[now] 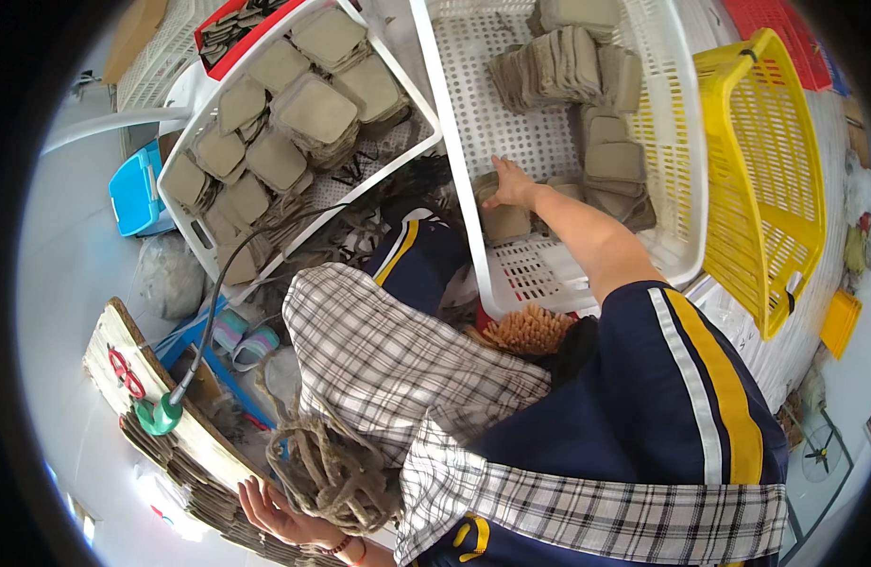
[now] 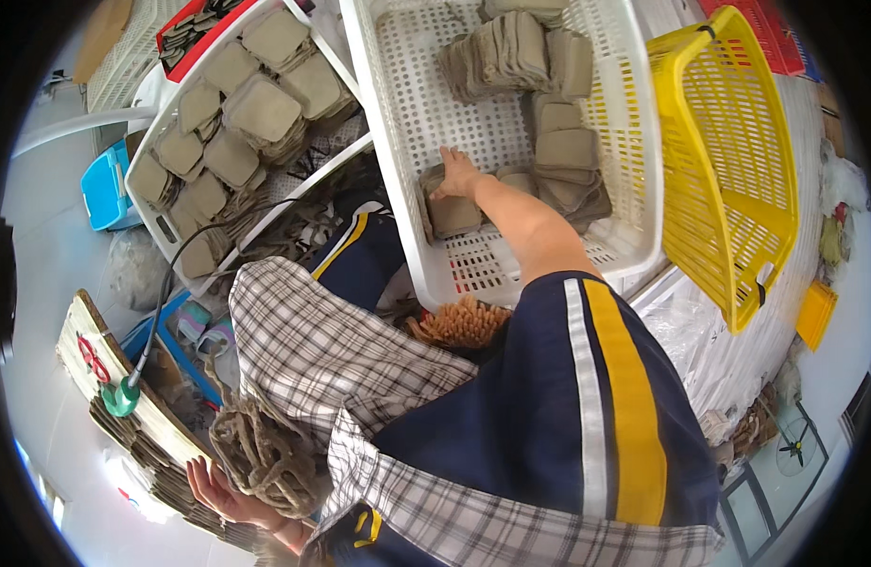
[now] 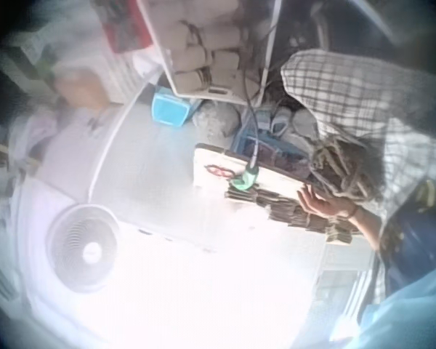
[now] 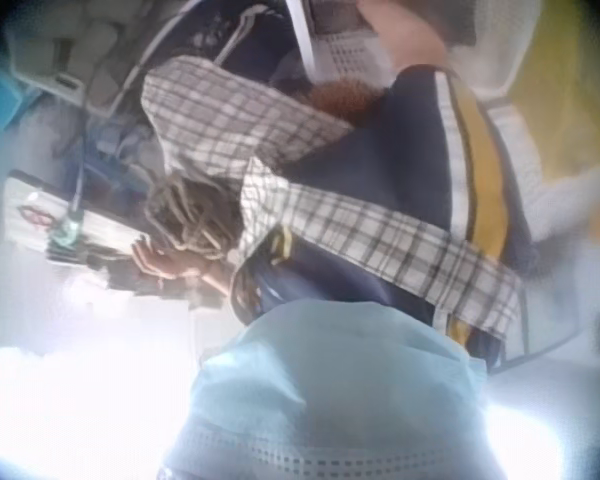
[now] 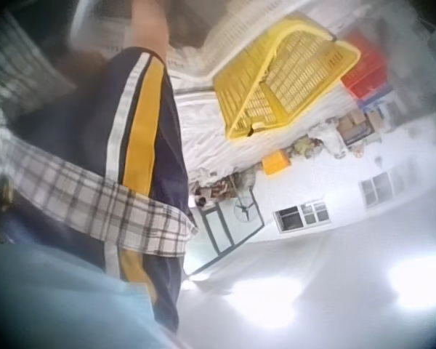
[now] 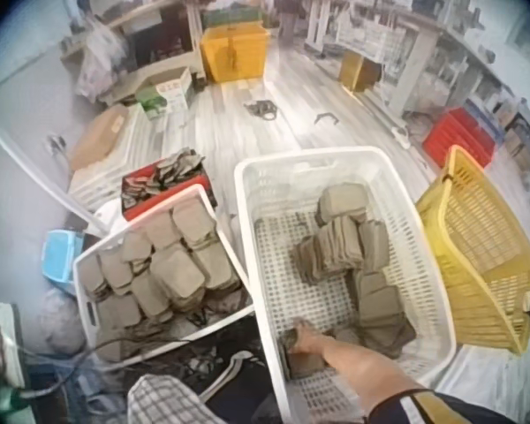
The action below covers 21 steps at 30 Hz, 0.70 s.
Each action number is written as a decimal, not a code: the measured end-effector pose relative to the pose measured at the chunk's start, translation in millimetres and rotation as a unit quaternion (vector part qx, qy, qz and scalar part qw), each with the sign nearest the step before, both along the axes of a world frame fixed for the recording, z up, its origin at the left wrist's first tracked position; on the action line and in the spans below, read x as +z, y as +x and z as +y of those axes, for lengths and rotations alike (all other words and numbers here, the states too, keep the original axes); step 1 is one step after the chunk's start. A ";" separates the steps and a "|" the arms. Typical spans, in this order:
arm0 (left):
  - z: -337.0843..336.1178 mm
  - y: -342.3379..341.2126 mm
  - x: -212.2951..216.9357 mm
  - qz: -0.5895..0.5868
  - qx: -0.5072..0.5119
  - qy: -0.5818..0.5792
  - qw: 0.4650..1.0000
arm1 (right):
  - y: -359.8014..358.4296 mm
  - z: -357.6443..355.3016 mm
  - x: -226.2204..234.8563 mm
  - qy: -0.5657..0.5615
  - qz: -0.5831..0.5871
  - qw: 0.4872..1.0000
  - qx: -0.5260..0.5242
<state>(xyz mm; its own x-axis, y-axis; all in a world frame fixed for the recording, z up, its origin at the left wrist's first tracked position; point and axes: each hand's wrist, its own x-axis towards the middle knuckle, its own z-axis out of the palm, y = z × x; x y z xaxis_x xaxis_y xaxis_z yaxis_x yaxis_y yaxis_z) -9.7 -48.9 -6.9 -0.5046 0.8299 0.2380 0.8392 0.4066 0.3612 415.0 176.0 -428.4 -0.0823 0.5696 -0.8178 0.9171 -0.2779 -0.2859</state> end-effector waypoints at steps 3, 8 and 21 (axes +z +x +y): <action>2.3 -1.2 6.6 0.036 -0.020 -0.040 0.998 | -9.4 -21.4 -10.8 0.023 -0.001 0.999 0.032; 4.4 5.6 10.2 0.011 0.016 -0.039 0.999 | -5.1 -20.8 8.2 -0.015 0.009 0.995 0.095; 11.4 6.6 19.4 0.071 -0.042 -0.080 0.993 | -42.6 -38.0 27.9 0.110 0.042 0.963 -0.243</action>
<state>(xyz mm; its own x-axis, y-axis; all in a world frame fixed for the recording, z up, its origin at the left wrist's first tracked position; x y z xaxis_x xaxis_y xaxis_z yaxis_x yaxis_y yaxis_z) -3.1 -37.4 12.5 -0.4018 0.9009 0.1639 0.9109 0.3748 0.1729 372.5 138.0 -400.5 0.1769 0.7163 -0.6750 0.6649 -0.5927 -0.4546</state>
